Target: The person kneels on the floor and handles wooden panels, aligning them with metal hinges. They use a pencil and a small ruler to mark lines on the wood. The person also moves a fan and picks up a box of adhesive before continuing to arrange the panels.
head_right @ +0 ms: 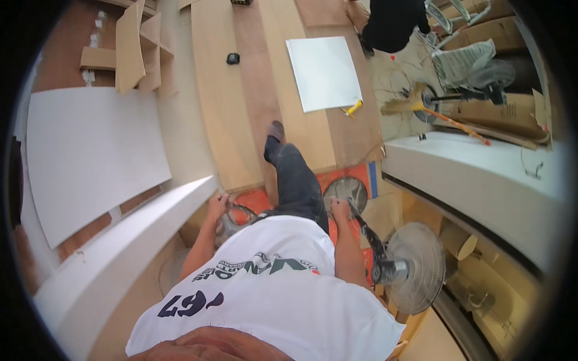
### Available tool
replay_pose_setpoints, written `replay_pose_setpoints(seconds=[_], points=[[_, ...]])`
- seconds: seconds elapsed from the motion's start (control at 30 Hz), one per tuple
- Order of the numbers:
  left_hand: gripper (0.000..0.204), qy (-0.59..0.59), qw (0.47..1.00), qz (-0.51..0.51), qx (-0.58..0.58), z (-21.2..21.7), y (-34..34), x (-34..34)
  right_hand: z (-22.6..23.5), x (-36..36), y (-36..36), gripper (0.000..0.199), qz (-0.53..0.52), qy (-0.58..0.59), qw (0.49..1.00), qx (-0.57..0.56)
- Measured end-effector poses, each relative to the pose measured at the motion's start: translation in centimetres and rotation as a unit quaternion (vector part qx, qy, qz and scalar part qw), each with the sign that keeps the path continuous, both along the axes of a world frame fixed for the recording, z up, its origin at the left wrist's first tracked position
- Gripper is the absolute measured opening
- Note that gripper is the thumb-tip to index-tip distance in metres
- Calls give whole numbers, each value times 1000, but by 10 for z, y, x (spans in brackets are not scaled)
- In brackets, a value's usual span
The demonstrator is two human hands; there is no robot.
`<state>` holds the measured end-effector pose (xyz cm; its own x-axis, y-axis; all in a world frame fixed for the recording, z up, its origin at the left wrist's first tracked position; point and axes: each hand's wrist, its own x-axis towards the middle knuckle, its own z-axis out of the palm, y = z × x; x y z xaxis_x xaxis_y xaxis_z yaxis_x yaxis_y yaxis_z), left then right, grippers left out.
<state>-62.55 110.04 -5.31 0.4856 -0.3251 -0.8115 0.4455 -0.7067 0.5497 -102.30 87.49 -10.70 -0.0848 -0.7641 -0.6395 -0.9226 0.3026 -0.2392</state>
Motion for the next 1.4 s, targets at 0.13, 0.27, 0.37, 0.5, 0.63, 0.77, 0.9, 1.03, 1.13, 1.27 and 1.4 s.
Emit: replay_pose_setpoints(seconds=[0.13, 0.27, 0.37, 0.5, 0.63, 0.77, 0.9, 1.03, 1.13, 1.27, 1.4], points=[[14, -63, 993, -94, 37, 42, -53, 88, 33, 67, -80, 37, 84, -120, 989, -33], [16, -72, 995, -55, 38, 87, -119, 169, 137, 157, -170, 29, 5, -220, 975, -23], [17, -62, 996, -34, 47, 100, -160, 206, 156, 180, -211, 20, 2, -225, 968, -108], [17, -47, 997, -18, 54, 102, -195, 230, 196, 206, -247, 23, -6, -171, 983, -66], [16, -4, 997, -18, 74, 99, -223, 242, 159, 209, -264, 23, -103, -194, 975, -15], [19, -85, 957, -248, 123, 49, -229, 280, 153, 243, -289, 22, -123, -208, 970, 7], [17, -76, 949, -276, 130, 2, -272, 343, 162, 275, -320, 23, -182, -189, 965, 19], [18, 9, 995, -49, 81, 54, -397, 429, 198, 332, -370, 23, -94, -114, 987, -55], [21, -51, 996, -78, 7, 69, -479, 485, 239, 358, -407, 26, -110, -87, 987, -73], [20, -81, 993, -80, -27, 85, -580, 522, 223, 338, -443, 34, -117, -37, 987, -105], [20, -62, 996, -51, -34, 72, -634, 514, 208, 291, -457, 36, -116, -67, 990, -34]])
